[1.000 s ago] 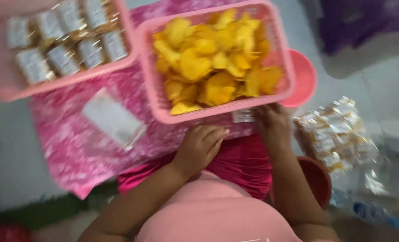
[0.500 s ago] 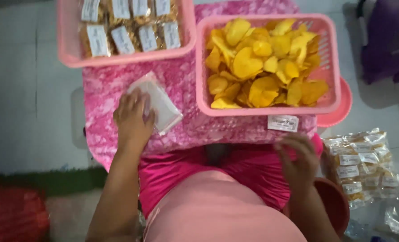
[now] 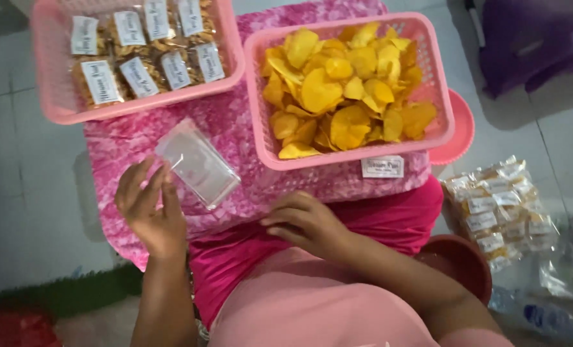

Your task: Packing chips into small plastic bags using a spoon and tongs at a manual packaging station.

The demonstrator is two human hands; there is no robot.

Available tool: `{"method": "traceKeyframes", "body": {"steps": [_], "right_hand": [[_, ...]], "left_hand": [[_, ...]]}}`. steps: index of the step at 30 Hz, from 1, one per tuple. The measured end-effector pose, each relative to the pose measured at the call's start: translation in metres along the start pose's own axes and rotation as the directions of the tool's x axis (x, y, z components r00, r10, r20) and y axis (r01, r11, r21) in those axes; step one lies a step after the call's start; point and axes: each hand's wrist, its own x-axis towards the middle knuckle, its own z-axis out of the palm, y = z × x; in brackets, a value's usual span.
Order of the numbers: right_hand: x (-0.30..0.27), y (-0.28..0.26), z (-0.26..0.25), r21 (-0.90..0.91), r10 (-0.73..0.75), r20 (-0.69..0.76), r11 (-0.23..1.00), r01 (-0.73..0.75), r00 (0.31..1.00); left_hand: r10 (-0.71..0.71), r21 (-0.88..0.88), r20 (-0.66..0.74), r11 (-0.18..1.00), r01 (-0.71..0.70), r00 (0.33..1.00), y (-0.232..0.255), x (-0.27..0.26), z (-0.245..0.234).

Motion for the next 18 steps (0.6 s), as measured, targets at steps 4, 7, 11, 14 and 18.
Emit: {"method": "traceKeyframes", "body": {"steps": [4, 7, 11, 14, 18], "right_hand": [[0.016, 0.010, 0.029, 0.043, -0.035, 0.035, 0.999, 0.034, 0.999], [0.018, 0.025, 0.056, 0.014, -0.022, -0.007, 1.000, 0.023, 1.000], [0.036, 0.032, 0.081, 0.004, 0.162, -0.003, 0.987, -0.162, 0.987], [0.053, 0.036, 0.094, 0.142, 0.355, 0.162, 0.915, -0.378, 0.921], [0.058, 0.048, 0.112, 0.328, 0.359, 0.090, 0.870, -0.368, 0.929]], "left_hand": [[0.002, -0.051, 0.004, 0.999, -0.001, 1.000, -0.013, -0.008, 0.013], [0.025, -0.078, -0.043, 0.997, -0.028, 0.999, -0.010, -0.014, 0.013], [0.055, -0.183, -0.189, 0.979, -0.090, 0.980, -0.011, -0.026, 0.019], [-0.002, -0.178, -0.130, 0.984, -0.021, 0.992, 0.016, -0.033, 0.017], [-0.114, -0.273, 0.019, 0.955, 0.115, 0.993, 0.012, -0.038, 0.018]]}}
